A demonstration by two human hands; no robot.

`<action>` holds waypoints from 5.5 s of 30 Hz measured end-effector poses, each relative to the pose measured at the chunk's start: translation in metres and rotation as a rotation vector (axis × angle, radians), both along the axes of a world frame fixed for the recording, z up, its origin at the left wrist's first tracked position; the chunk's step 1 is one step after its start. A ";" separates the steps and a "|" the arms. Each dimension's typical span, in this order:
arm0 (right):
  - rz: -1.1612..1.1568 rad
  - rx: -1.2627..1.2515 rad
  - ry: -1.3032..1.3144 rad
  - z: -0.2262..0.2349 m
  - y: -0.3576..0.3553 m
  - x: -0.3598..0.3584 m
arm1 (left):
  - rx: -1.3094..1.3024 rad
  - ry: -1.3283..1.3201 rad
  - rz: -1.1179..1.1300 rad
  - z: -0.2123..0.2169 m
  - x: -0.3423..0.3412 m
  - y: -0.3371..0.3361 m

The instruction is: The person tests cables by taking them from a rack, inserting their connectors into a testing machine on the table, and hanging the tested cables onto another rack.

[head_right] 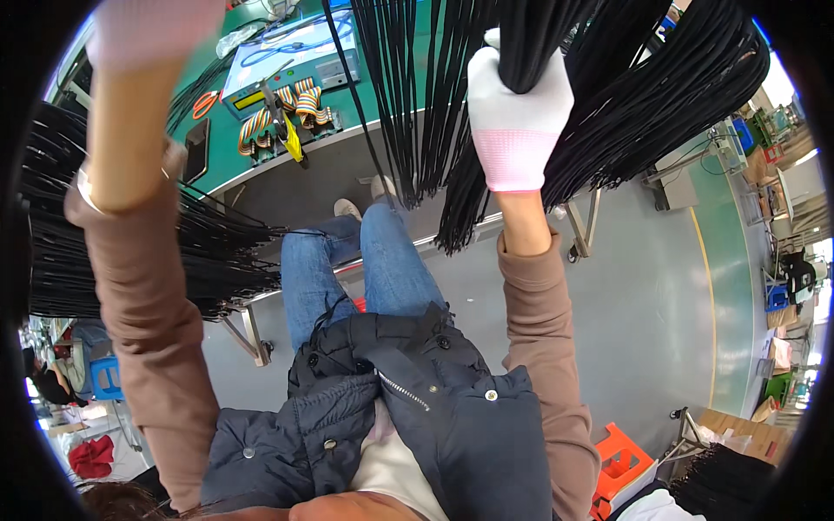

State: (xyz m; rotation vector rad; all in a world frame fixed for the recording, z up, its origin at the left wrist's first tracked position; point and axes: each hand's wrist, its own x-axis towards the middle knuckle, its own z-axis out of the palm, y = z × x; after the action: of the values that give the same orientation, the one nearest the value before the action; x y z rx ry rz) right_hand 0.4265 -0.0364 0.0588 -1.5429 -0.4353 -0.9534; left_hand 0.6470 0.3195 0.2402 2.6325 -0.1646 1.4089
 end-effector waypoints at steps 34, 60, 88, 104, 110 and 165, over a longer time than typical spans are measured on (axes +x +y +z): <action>0.436 0.224 0.257 0.056 -0.101 0.025 | 0.546 0.246 -0.038 0.097 -0.260 -0.255; -0.307 -0.475 -0.725 0.137 -0.036 -0.025 | 0.263 0.407 -0.040 0.123 -0.265 -0.240; -0.619 -0.862 -0.586 0.242 0.024 -0.016 | 0.225 -0.630 -0.361 -0.024 -0.324 -0.120; 0.545 -0.221 -0.004 0.058 0.127 -0.051 | -0.529 0.012 -0.407 -0.229 -0.294 -0.111; 1.112 -0.062 0.788 -0.114 0.129 -0.044 | -1.837 0.608 -0.224 -0.380 -0.376 -0.124; 0.557 -0.387 0.660 -0.185 0.131 0.005 | -1.702 0.063 -0.361 -0.384 -0.292 -0.068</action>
State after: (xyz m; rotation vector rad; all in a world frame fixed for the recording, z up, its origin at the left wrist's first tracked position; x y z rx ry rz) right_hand 0.4314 0.0942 -0.1262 -1.8327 -0.5437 0.0943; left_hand 0.3555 0.2516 -0.1435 1.1096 0.3859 0.6641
